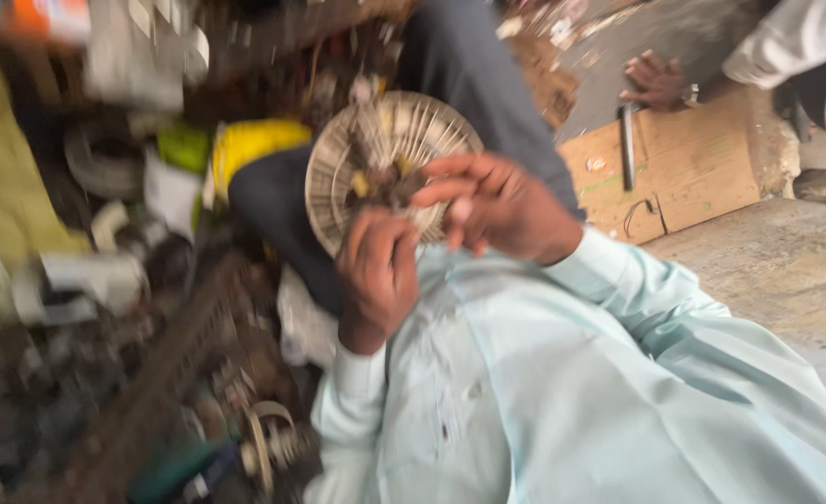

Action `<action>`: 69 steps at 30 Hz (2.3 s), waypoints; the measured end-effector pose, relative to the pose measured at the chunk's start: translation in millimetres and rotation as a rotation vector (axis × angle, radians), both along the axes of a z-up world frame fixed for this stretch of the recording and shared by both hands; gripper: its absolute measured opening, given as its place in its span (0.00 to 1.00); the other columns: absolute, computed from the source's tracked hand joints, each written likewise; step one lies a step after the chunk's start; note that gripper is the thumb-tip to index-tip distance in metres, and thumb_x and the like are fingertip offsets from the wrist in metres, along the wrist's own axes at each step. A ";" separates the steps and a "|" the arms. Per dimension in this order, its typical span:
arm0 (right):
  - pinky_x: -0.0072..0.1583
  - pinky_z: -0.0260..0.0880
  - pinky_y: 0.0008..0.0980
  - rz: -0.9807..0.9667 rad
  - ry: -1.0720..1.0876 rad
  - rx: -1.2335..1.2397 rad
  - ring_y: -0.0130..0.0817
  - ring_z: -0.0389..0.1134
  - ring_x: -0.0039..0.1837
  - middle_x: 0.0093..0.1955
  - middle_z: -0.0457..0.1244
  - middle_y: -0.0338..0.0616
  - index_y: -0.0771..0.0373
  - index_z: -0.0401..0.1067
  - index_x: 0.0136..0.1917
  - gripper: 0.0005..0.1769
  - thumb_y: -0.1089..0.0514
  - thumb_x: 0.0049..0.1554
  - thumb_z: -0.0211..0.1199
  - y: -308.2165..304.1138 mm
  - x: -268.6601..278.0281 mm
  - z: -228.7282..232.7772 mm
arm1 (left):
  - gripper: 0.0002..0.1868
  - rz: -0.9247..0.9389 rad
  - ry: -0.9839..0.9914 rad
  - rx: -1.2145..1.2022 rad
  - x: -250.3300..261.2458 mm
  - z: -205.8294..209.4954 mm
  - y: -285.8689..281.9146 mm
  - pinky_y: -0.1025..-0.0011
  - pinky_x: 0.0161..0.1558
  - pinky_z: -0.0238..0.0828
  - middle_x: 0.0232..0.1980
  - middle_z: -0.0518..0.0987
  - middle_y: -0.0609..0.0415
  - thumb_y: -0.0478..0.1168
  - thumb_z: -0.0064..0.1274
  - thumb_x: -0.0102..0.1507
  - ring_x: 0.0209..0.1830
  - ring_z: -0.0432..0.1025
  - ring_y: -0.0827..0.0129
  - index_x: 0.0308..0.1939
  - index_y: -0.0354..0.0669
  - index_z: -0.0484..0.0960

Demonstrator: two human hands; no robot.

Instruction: The person sits on the floor and works on a motor stator, inserting small rectangular pieces into slots and winding copper wire around them. They use their hands to manipulate the wire and components, occasionally adjusting the stator's position.

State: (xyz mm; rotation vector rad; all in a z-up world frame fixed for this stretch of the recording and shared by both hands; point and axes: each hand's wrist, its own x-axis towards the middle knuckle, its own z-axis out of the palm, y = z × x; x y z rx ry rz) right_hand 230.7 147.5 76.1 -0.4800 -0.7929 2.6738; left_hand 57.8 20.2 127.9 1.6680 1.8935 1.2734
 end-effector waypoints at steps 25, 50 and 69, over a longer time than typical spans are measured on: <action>0.61 0.72 0.33 -0.005 0.189 0.791 0.32 0.69 0.62 0.70 0.64 0.48 0.60 0.49 0.86 0.48 0.59 0.60 0.71 -15.2 17.5 13.6 | 0.04 0.046 0.335 0.132 6.1 4.4 -1.9 0.64 0.37 0.74 0.36 0.78 0.51 0.32 0.61 0.64 0.35 0.76 0.58 0.39 0.38 0.81; 0.68 0.70 0.34 -0.118 0.134 0.966 0.32 0.67 0.69 0.77 0.59 0.47 0.59 0.47 0.85 0.47 0.56 0.62 0.69 -14.3 20.3 22.4 | 0.05 0.029 0.369 0.110 4.1 -6.0 -10.3 0.63 0.35 0.73 0.36 0.76 0.52 0.34 0.61 0.64 0.34 0.75 0.60 0.37 0.39 0.80; 0.60 0.72 0.27 0.004 0.134 0.671 0.28 0.67 0.67 0.78 0.56 0.46 0.60 0.46 0.82 0.43 0.58 0.62 0.66 -6.6 27.5 21.7 | 0.02 -0.037 0.406 0.043 5.9 -9.6 -15.9 0.59 0.38 0.74 0.36 0.78 0.49 0.32 0.60 0.63 0.35 0.76 0.53 0.37 0.38 0.83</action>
